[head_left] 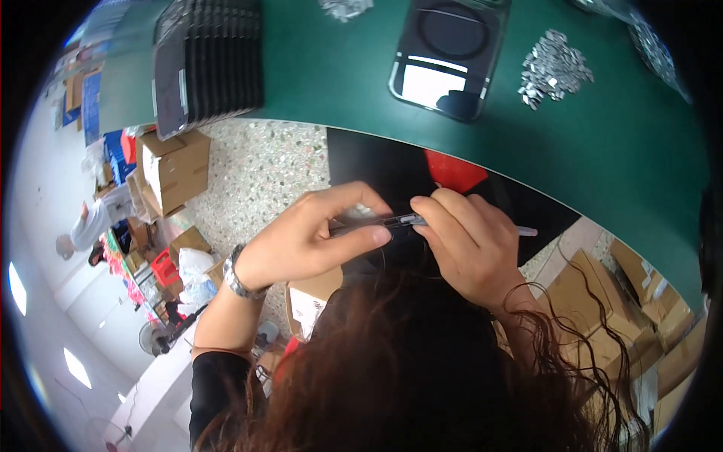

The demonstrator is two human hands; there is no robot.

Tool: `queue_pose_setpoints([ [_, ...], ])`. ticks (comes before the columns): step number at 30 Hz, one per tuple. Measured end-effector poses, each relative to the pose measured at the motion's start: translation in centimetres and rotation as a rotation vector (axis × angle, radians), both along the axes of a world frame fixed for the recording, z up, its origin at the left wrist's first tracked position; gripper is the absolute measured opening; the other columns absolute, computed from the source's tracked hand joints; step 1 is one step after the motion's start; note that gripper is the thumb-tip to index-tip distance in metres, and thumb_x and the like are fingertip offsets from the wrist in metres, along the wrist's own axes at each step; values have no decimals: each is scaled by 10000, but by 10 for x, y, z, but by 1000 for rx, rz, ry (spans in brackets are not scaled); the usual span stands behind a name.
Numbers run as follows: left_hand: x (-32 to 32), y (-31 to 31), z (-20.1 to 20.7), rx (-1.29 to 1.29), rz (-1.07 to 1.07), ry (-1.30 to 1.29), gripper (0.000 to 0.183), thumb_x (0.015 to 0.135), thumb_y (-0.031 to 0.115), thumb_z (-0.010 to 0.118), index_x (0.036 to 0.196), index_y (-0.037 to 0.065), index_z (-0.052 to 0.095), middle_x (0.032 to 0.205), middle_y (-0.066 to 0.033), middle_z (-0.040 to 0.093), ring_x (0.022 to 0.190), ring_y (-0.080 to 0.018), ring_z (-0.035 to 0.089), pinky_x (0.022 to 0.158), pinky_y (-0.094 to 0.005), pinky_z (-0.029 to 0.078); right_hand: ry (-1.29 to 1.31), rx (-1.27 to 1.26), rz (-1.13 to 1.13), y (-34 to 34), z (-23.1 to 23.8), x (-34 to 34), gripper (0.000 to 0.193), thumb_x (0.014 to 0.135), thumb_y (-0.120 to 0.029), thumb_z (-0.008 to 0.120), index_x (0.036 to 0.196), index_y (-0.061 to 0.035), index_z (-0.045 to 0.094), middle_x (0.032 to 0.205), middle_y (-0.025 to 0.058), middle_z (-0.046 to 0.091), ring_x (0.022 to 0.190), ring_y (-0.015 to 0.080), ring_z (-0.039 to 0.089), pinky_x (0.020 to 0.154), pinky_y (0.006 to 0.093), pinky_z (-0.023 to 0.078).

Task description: Assembling magnetic rings onto phone cases at a factory workstation.

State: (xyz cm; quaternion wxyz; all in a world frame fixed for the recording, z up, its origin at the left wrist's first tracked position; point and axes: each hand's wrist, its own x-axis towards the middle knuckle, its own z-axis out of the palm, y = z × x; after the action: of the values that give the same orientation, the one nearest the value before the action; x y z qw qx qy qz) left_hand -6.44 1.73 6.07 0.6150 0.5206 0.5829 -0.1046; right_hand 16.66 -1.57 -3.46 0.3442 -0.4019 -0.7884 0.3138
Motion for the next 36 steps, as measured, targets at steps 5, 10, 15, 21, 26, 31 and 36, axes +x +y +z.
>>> queue_pose_setpoints([
  [5, -13, -34, -2, -78, 218, -342, 554, 1093, 410, 532, 1485, 21, 486, 1251, -152, 653, 1156, -201, 606, 1025, -334, 456, 47, 309, 58, 8, 0, -3, 359, 855, -146, 753, 1192, -36, 699, 1048, 54, 632, 690, 170, 537, 562, 293, 440],
  [10, -8, -38, 24, -169, 309, -222, 648, 1076, 447, 541, 1542, 14, 416, 1250, -187, 652, 1166, -219, 617, 1033, -351, 457, 82, 373, 78, 18, 8, -3, 342, 880, -130, 737, 1204, -28, 695, 1066, 68, 640, 697, 171, 556, 569, 294, 450],
  [15, -4, -39, 43, 41, 305, -156, 682, 1042, 357, 590, 1570, -16, 373, 1486, -164, 513, 1398, -238, 465, 1181, -366, 335, 267, 253, 87, 29, 17, -13, 400, 902, -75, 755, 1280, 13, 659, 1268, 185, 670, 838, 245, 692, 691, 343, 569],
  [21, -5, -39, 76, 314, 394, -81, 791, 975, 360, 686, 1583, -19, 352, 1544, -165, 457, 1429, -253, 440, 1192, -376, 320, 189, 13, 121, 18, -3, 22, 332, 943, -53, 714, 1252, 57, 662, 1215, 218, 707, 1035, 332, 720, 825, 417, 592],
  [26, -21, 0, 108, 918, 525, 83, 808, 902, 256, 813, 1561, 23, 408, 1385, -167, 601, 1205, -268, 608, 1040, -419, 471, 283, -1141, -152, -2, -134, 63, 218, 1047, -174, 597, 1181, -23, 679, 804, 61, 634, 617, 148, 601, 535, 272, 473],
  [31, -75, 92, 99, 1256, 494, 524, 862, 883, 442, 809, 1527, 14, 430, 1194, -243, 665, 1061, -313, 672, 929, -402, 528, 1000, -1587, -225, 5, -196, 104, 274, 1054, -324, 588, 902, -98, 553, 748, 29, 555, 476, 96, 459, 382, 240, 321],
  [36, -92, 103, 71, 988, 228, 892, 970, 878, 674, 670, 1568, 53, 390, 1243, -291, 642, 1138, -431, 670, 963, -444, 538, 1135, -1555, -207, 1, -212, 96, 243, 1039, -323, 600, 960, -94, 575, 772, 34, 571, 503, 98, 468, 391, 238, 322],
])
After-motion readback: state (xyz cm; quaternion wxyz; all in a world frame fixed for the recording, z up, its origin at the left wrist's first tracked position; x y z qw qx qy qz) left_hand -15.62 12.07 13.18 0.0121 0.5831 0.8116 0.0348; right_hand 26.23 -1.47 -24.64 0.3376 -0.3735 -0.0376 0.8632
